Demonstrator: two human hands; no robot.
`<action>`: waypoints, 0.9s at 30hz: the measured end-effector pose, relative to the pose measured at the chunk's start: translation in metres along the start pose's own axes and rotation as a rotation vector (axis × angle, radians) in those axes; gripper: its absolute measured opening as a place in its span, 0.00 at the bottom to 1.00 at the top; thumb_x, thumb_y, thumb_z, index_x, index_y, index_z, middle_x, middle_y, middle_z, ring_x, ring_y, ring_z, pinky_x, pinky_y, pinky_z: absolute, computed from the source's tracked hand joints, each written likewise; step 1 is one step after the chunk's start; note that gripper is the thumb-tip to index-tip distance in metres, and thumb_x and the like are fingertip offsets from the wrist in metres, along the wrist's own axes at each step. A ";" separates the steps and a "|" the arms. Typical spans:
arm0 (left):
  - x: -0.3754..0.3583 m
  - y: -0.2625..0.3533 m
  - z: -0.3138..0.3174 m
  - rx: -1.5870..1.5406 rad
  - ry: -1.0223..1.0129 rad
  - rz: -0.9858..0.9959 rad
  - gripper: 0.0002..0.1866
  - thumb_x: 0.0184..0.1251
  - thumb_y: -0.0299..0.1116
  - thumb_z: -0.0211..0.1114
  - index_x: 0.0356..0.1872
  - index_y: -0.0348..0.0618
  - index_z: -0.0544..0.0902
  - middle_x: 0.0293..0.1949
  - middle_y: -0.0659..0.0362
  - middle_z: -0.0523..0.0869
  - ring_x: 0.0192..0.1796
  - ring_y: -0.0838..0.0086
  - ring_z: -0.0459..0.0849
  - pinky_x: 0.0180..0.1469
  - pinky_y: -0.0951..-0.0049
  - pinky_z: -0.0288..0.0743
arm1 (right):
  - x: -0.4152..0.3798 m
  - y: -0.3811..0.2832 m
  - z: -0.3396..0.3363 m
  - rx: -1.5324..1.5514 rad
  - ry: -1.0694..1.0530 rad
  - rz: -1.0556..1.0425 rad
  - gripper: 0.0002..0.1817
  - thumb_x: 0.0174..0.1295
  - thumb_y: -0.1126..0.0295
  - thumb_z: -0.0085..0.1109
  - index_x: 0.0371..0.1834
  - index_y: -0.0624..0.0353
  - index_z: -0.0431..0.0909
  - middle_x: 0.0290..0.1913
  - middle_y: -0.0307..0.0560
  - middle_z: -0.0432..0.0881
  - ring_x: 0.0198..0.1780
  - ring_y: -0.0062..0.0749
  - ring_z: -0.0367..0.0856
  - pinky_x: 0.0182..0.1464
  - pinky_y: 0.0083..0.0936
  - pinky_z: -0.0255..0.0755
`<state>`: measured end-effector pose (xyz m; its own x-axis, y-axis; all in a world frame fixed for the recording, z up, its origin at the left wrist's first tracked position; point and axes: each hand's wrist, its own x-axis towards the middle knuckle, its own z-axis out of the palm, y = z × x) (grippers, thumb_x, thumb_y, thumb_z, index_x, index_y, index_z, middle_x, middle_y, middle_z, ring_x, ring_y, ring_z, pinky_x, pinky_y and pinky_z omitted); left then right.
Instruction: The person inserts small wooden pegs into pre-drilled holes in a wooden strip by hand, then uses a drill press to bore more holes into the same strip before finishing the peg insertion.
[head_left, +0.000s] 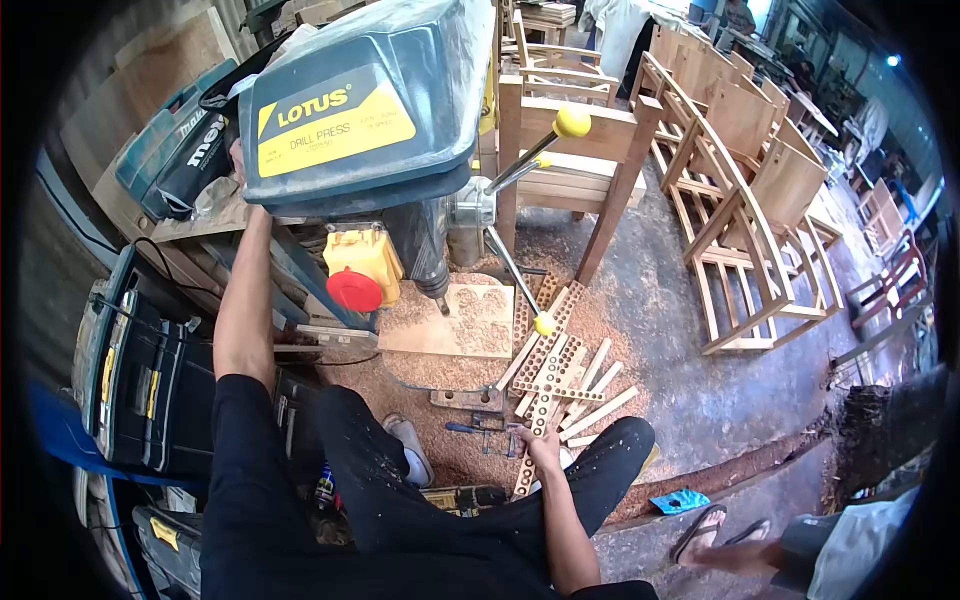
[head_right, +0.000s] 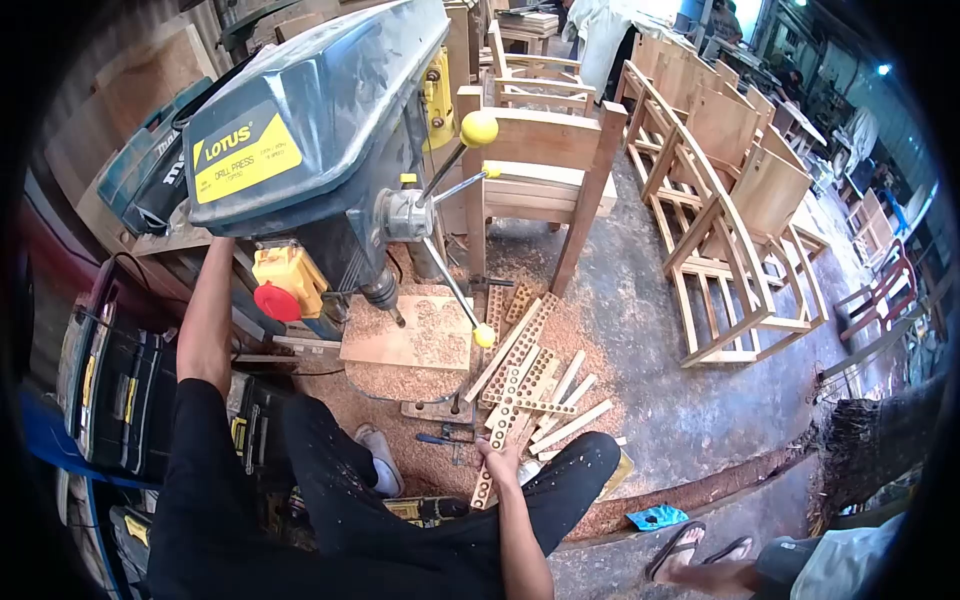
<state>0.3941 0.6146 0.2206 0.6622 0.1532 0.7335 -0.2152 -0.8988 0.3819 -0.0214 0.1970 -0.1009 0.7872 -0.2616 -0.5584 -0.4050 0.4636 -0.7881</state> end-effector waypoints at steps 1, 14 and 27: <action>0.003 -0.002 -0.012 0.041 0.028 0.075 0.21 0.53 0.32 0.66 0.49 0.41 0.76 0.43 0.52 0.77 0.49 0.58 0.75 0.52 0.61 0.65 | 0.002 -0.002 0.000 0.002 0.016 -0.024 0.06 0.59 0.81 0.59 0.37 0.62 0.72 0.23 0.39 0.75 0.19 0.22 0.72 0.19 0.22 0.71; -0.014 -0.098 -0.017 0.210 -0.524 0.236 0.24 0.55 0.35 0.54 0.56 0.42 0.75 0.60 0.48 0.69 0.63 0.53 0.64 0.59 0.46 0.60 | 0.010 0.014 -0.004 -0.105 0.025 -0.075 0.08 0.60 0.79 0.58 0.39 0.60 0.69 0.20 0.38 0.73 0.16 0.21 0.71 0.17 0.20 0.69; -0.341 0.106 -0.029 -0.985 0.033 -0.332 0.04 0.69 0.25 0.54 0.38 0.37 0.76 0.33 0.61 0.79 0.33 0.80 0.75 0.36 0.79 0.71 | -0.043 -0.018 0.048 -0.087 -0.047 -0.238 0.21 0.75 0.55 0.39 0.41 0.60 0.78 0.25 0.37 0.75 0.22 0.20 0.73 0.26 0.17 0.68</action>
<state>0.1244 0.4789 0.0271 0.7782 0.3563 0.5172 -0.5267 -0.0783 0.8464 -0.0252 0.2405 -0.0499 0.8852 -0.3138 -0.3435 -0.2426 0.3189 -0.9162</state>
